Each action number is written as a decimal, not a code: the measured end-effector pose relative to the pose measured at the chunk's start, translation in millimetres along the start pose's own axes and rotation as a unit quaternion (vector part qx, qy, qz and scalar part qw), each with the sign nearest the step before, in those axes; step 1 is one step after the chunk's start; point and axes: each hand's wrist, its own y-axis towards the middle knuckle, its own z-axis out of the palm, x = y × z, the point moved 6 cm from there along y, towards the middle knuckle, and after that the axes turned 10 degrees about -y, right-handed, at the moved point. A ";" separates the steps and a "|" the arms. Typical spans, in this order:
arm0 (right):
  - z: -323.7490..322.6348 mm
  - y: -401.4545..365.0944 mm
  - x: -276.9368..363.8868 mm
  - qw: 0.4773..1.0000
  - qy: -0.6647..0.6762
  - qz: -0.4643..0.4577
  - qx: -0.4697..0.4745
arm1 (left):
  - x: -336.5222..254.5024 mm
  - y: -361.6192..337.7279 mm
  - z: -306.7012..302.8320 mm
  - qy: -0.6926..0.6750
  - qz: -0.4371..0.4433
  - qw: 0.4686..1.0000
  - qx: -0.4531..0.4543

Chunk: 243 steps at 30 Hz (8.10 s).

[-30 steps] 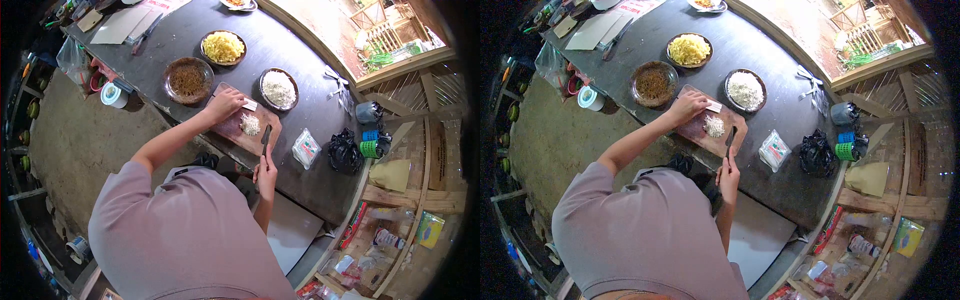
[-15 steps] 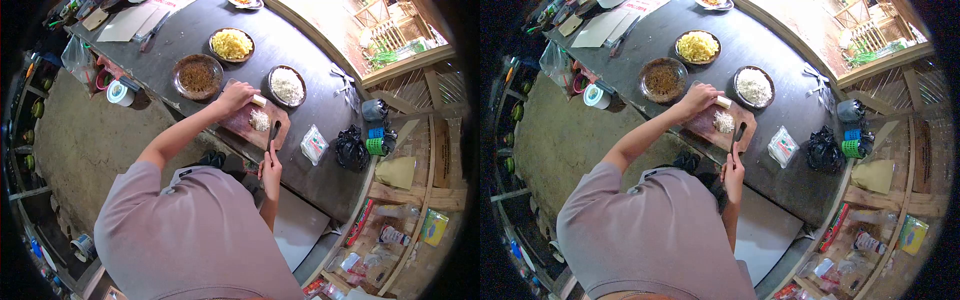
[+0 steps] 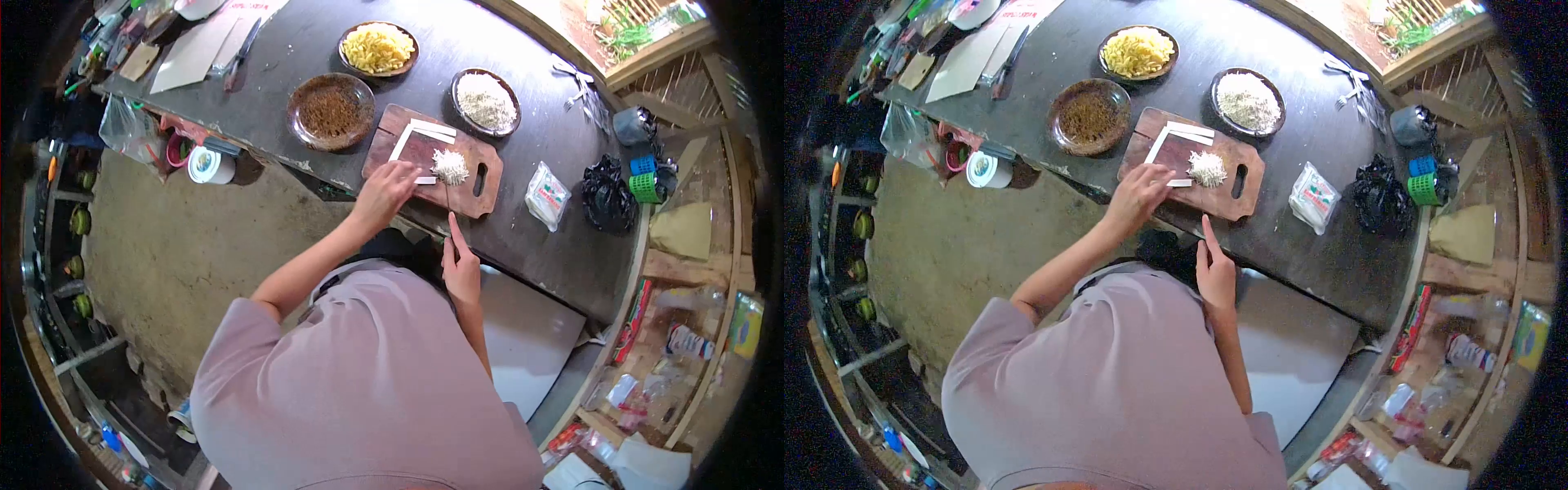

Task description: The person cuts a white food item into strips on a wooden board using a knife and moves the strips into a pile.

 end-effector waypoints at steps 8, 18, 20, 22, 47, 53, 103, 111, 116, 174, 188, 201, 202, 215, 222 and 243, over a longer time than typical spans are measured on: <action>2.6 7.9 14.2 0.999 -0.023 -0.031 -0.019 | 12.4 3.7 9.7 -0.001 -0.006 0.999 0.034; 11.9 13.9 18.1 0.998 -0.037 -0.044 0.010 | 35.6 10.2 -11.5 0.027 -0.031 0.999 0.000; 9.3 19.1 21.2 0.998 -0.050 -0.032 0.021 | 29.5 6.2 -4.8 -0.005 -0.012 1.000 0.003; 6.6 23.3 19.7 0.997 -0.055 -0.033 0.033 | 16.4 5.0 -2.4 0.000 0.001 1.000 0.015; 12.5 23.4 24.4 0.973 -0.212 -0.072 -0.047 | -8.6 6.2 31.1 0.036 0.023 0.996 0.077; 14.0 24.8 26.5 0.961 -0.265 -0.080 -0.025 | -11.5 -8.4 41.3 0.115 0.042 0.990 0.066; 18.7 9.8 27.9 0.953 -0.299 -0.036 -0.008 | -27.7 -22.4 55.3 0.178 -0.005 0.982 0.057; 30.2 36.3 32.7 0.950 -0.303 -0.069 -0.041 | -22.8 -22.5 51.4 0.169 0.022 0.985 0.019; 17.3 2.5 18.7 0.949 -0.308 -0.059 -0.023 | -10.8 -26.6 50.9 0.127 0.010 0.991 0.039; 37.2 42.1 32.4 0.964 -0.258 -0.056 -0.014 | -15.7 -30.3 52.0 0.142 0.030 0.989 0.006; 35.5 45.2 40.6 0.960 -0.276 -0.053 -0.006 | -11.4 -32.8 51.4 0.128 0.016 0.991 0.023; 41.9 41.7 37.4 0.956 -0.284 -0.065 -0.030 | -7.1 -36.2 55.3 0.109 0.016 0.994 0.025; 41.3 38.2 36.9 0.957 -0.283 -0.065 -0.029 | -7.3 -35.7 54.0 0.121 0.029 0.992 0.022; 40.1 37.8 32.3 0.956 -0.276 -0.086 -0.048 | -3.4 -39.2 54.0 0.112 0.030 0.993 0.024; 22.7 4.5 22.8 0.950 -0.309 -0.044 0.021 | -6.0 -35.7 48.3 0.099 0.028 0.995 0.014; 28.7 17.8 33.5 0.957 -0.286 -0.053 -0.001 | -11.5 -33.9 47.5 0.108 0.038 0.993 0.000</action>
